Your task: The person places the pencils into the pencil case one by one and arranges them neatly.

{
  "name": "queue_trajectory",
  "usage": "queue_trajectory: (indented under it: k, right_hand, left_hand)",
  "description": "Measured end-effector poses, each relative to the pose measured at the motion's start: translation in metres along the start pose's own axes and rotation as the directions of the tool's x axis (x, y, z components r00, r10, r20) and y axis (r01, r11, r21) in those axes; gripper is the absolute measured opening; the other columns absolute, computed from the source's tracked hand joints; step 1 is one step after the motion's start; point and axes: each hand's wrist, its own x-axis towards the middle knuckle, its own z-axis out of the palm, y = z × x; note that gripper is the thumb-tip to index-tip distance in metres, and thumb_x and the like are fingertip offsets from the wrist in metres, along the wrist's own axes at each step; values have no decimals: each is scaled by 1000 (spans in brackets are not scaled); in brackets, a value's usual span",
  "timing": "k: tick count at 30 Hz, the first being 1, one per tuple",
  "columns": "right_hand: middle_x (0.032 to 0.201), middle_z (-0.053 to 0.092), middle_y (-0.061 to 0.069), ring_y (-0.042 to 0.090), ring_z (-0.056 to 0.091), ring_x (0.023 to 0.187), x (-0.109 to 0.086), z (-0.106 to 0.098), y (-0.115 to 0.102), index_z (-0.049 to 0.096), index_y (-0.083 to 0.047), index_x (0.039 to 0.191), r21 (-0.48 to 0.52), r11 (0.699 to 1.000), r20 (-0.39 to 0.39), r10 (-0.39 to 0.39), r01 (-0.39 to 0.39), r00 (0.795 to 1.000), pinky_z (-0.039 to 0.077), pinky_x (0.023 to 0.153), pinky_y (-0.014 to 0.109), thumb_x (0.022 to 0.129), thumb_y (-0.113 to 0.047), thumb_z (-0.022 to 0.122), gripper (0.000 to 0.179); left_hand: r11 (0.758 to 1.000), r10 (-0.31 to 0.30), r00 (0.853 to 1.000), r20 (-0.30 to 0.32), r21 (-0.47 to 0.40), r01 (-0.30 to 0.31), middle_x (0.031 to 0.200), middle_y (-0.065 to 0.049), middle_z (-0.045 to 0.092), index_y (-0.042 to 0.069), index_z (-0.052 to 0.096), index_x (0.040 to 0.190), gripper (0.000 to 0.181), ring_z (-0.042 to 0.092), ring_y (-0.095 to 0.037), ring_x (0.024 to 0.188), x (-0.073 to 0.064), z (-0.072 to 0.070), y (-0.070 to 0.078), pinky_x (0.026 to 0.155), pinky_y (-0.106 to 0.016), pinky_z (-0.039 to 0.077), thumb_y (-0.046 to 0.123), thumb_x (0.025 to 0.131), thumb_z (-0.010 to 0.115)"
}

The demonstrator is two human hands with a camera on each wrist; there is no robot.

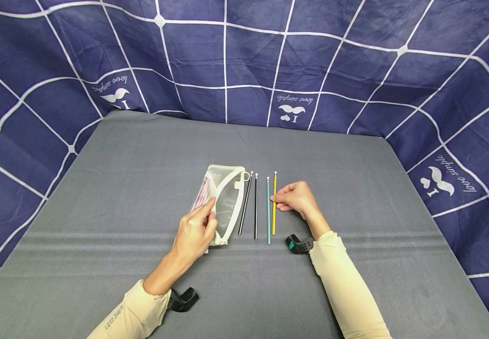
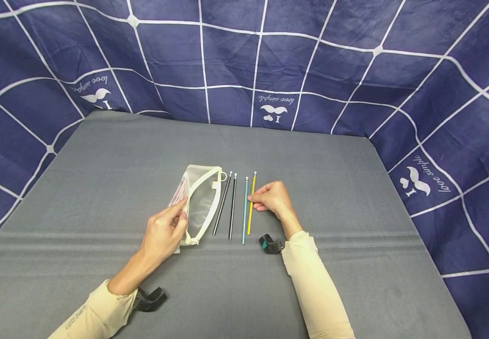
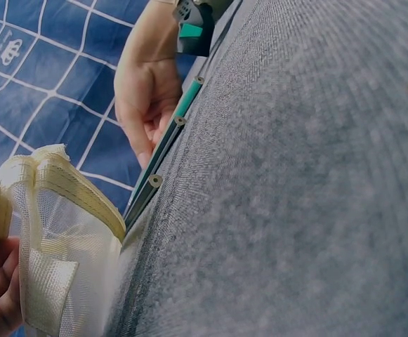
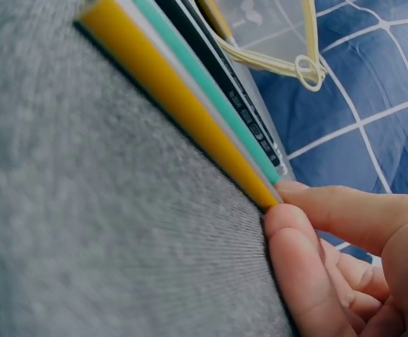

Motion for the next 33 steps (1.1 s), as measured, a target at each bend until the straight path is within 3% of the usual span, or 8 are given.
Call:
queue_trajectory:
  k: [5, 16, 33]
  right_hand:
    - [62, 66, 6, 8, 63, 49, -2, -1, -1, 70, 10, 90, -45, 998, 12, 39, -39, 999, 54, 51, 23, 78, 0, 77, 17]
    - [57, 62, 5, 8, 60, 44, -4, 1, -3, 66, 11, 87, -96, 995, -13, 32, -34, 999, 53, 48, 23, 76, 4, 69, 14]
    - [58, 62, 5, 9, 61, 46, -3, 0, -2, 61, 6, 85, -61, 997, -12, 50, -51, 999, 53, 48, 24, 78, 0, 64, 10]
  left_hand:
    - [1000, -3, 1000, 1, 0, 3, 66, -3, 56, -12, 68, 113, 35, 44, -8, 52, 0, 0, 0, 45, -22, 39, -3, 81, 57]
    - [1000, -7, 1000, 6, 0, 7, 67, -3, 57, -11, 68, 114, 36, 45, -9, 53, 0, 0, 0, 46, -22, 40, -3, 81, 57]
    - [1000, -2, 1000, 7, 3, 2, 67, -4, 58, -12, 68, 114, 35, 46, -9, 53, 0, 0, 0, 46, -23, 41, -4, 81, 57]
